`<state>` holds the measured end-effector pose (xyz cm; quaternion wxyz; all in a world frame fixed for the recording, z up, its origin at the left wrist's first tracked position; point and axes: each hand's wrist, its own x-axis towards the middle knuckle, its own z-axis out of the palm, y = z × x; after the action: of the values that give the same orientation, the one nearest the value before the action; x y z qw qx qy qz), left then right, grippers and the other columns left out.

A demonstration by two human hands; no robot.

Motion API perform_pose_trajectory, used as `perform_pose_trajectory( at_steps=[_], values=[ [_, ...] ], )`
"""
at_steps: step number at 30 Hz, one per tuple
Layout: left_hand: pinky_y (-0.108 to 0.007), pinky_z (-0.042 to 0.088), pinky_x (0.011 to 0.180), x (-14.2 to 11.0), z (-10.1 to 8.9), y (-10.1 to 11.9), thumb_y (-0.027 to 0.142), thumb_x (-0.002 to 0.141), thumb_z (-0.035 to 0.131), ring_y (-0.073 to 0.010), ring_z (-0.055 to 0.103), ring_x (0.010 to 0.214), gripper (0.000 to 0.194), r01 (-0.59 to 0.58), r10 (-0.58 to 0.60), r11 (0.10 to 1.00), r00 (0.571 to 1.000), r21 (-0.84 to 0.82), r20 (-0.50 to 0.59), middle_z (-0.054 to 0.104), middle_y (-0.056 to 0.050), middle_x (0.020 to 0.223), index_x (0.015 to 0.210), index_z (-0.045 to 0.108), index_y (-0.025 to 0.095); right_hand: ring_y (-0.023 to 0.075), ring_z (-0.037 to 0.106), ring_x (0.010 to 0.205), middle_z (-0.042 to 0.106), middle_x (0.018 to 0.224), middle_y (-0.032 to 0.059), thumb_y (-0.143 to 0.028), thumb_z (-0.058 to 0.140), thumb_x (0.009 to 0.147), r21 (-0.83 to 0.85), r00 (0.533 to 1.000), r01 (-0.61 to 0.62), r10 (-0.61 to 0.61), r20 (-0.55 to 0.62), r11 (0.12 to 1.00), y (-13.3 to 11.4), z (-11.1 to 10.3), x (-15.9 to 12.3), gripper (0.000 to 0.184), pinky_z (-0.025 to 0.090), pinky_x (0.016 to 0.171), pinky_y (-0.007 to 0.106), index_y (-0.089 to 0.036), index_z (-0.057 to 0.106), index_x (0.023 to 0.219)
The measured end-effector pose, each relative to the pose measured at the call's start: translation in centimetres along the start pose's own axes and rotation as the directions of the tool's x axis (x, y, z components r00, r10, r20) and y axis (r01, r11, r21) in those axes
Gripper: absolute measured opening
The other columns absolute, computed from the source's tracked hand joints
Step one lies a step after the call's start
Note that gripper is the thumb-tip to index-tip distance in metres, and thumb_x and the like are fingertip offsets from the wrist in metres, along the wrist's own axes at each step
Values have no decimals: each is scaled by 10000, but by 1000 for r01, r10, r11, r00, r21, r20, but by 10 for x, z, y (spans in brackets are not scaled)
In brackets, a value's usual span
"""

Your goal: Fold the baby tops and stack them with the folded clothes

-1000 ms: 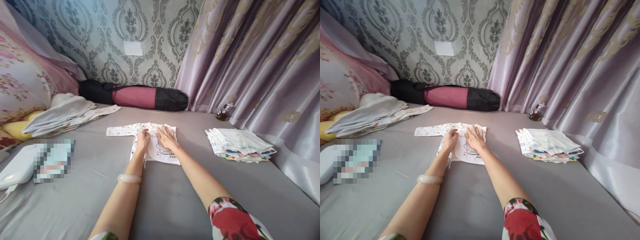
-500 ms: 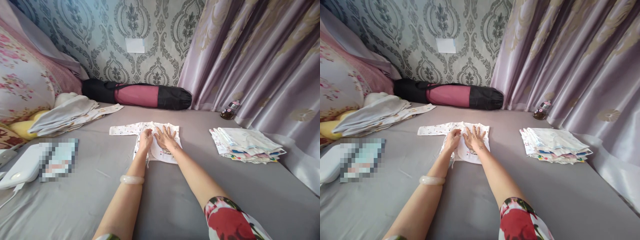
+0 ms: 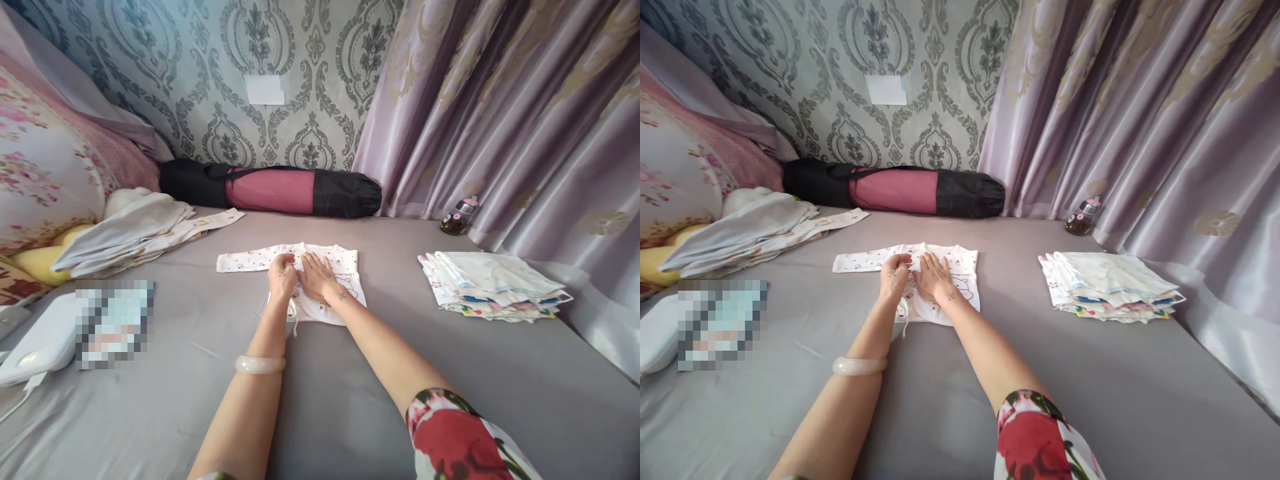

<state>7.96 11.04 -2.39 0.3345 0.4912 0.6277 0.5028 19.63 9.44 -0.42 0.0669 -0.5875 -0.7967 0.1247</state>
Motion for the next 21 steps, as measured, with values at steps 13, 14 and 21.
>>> perform_pose_trajectory(
  at_steps=[13, 14, 21],
  values=[
    [-338, 525, 842, 1, 1, -5, 181, 713, 426, -205, 658, 917, 402, -32, 32, 999, 999, 37, 3, 721, -86, 944, 1014, 691, 155, 223, 86, 1504, 180, 1631, 82, -406, 166, 994, 66, 999, -3, 5, -38, 998, 4, 9, 0, 632, 21, 1206, 473, -96, 261, 1536],
    [-340, 523, 845, 0, 2, -4, 181, 715, 427, -205, 657, 919, 396, -33, 33, 999, 999, 36, 7, 720, -87, 945, 1009, 690, 154, 223, 87, 1504, 182, 1631, 82, -405, 165, 994, 69, 999, 3, 0, -37, 998, 4, 9, 0, 630, 22, 1206, 473, -98, 264, 1535],
    [-336, 520, 832, -1, 2, -4, 184, 722, 436, -204, 655, 899, 381, -51, 51, 998, 999, 44, 17, 718, -84, 944, 1010, 684, 156, 232, 27, 1510, 70, 1644, 116, -463, 143, 1001, 88, 991, -106, 112, -72, 990, 6, 5, -3, 675, 7, 1199, 471, -87, 153, 1561]
  ],
)
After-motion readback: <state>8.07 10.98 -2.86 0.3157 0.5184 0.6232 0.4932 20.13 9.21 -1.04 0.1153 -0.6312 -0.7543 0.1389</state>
